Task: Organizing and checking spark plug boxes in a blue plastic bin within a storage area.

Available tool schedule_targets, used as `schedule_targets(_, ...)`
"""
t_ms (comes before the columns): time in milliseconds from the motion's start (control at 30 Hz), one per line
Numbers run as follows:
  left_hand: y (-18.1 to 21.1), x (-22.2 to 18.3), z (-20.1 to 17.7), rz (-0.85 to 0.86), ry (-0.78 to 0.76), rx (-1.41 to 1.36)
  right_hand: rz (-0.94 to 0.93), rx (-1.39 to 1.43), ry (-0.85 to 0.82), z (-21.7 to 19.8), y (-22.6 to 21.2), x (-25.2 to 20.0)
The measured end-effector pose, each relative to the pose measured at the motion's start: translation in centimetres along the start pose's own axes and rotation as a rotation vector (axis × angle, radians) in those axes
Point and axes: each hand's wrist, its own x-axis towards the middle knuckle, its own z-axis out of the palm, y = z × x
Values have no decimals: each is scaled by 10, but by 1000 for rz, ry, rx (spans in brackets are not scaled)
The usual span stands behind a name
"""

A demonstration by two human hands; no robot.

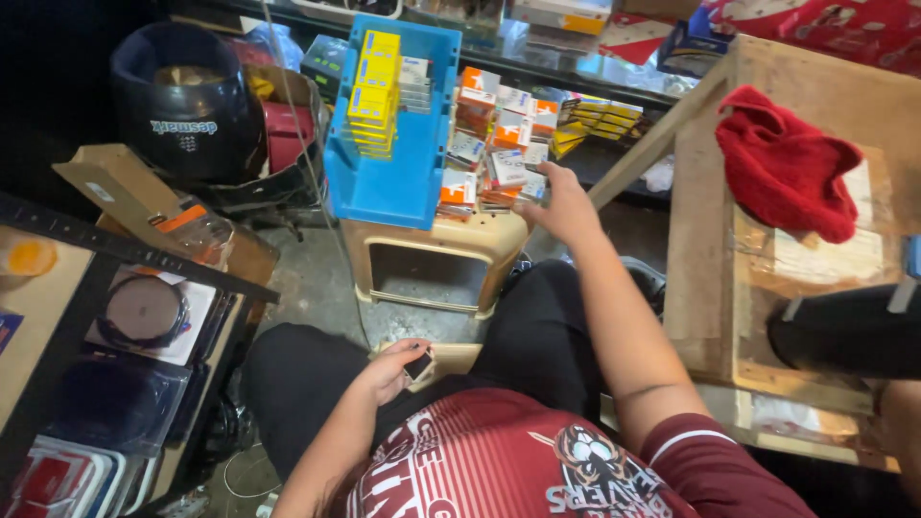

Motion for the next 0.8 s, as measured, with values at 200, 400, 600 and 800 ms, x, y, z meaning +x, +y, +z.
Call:
schedule_targets(200, 7, -16, 1, 22, 17, 3, -75, -1, 173, 12, 19, -2)
schedule_targets(400, 8, -19, 1, 27, 11, 8, 58, 162, 436, 7, 32, -21)
schedule_targets(600, 9, -14, 2, 15, -10, 24, 3, 181, 590, -11, 1, -43)
schedule_targets(800, 11, -18, 4, 34, -12, -10, -114, 319, 558, -30, -49, -64)
